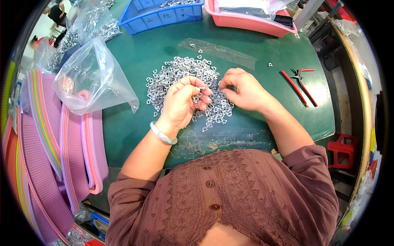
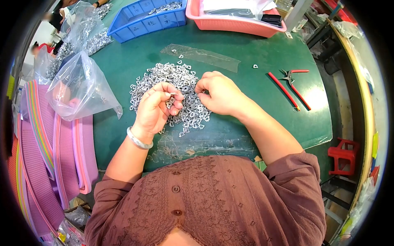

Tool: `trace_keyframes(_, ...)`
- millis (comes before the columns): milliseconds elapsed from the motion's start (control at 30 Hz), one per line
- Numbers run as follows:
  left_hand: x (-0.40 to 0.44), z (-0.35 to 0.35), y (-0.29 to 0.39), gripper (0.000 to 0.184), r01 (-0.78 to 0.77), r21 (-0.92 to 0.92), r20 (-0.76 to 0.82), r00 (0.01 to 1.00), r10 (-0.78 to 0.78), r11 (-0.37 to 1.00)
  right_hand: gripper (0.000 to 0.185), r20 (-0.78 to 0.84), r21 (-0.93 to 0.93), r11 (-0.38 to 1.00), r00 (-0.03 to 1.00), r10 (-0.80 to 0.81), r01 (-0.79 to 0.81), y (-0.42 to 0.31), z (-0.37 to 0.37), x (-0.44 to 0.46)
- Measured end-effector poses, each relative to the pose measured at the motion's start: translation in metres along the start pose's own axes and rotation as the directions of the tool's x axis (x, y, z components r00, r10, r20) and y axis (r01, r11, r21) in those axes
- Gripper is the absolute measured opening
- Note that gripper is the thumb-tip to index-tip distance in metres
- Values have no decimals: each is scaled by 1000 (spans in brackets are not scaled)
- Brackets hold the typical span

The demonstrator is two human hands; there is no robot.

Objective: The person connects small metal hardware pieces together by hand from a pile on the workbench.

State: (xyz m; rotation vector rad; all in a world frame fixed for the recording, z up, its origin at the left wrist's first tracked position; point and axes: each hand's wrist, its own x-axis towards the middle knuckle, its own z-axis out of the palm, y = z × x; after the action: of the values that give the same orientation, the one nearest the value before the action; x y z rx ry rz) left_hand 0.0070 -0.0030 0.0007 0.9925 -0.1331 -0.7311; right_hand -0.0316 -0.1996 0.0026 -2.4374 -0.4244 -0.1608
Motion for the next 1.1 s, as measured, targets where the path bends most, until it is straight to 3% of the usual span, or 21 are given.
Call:
trace_keyframes(200, 0, 2, 1, 13, 9, -31, -18, 1000, -10, 999, 9, -60, -30, 998, 996, -62, 60, 1, 11, 0)
trace_keyframes(267, -1, 3, 1, 12, 34, 71, -40, 999, -31, 997, 8, -78, -16, 995, 992, -100, 99, -1, 8, 1)
trace_keyframes(367, -3, 8, 0, 12, 83, 191, -77, 995, -70, 978, 7, -206, 259, 963, 978, -20, 75, -14, 9, 1)
trace_keyframes(467, -5, 10, -2, 13, 81, 226, -68, 995, -68, 971, 7, -230, 242, 963, 971, -64, 121, -25, 7, -1)
trace_keyframes(567, -5, 11, -2, 10, 56, 203, -51, 998, -47, 978, 9, -287, 152, 949, 931, -224, 275, -23, 8, 2)
trace_keyframes(767, -5, 10, -3, 8, 37, 217, -48, 998, -27, 976, 13, -306, 121, 953, 923, -231, 278, -23, 8, 2)
trace_keyframes(867, -4, 10, -4, 8, 7, 265, -48, 999, 6, 964, 12, -248, 345, 929, 967, -50, 137, -22, 9, -1)
trace_keyframes(1100, -3, 9, -7, 9, -46, 358, -53, 996, 70, 932, 11, -34, 602, 789, 984, 177, -121, -16, 10, -2)
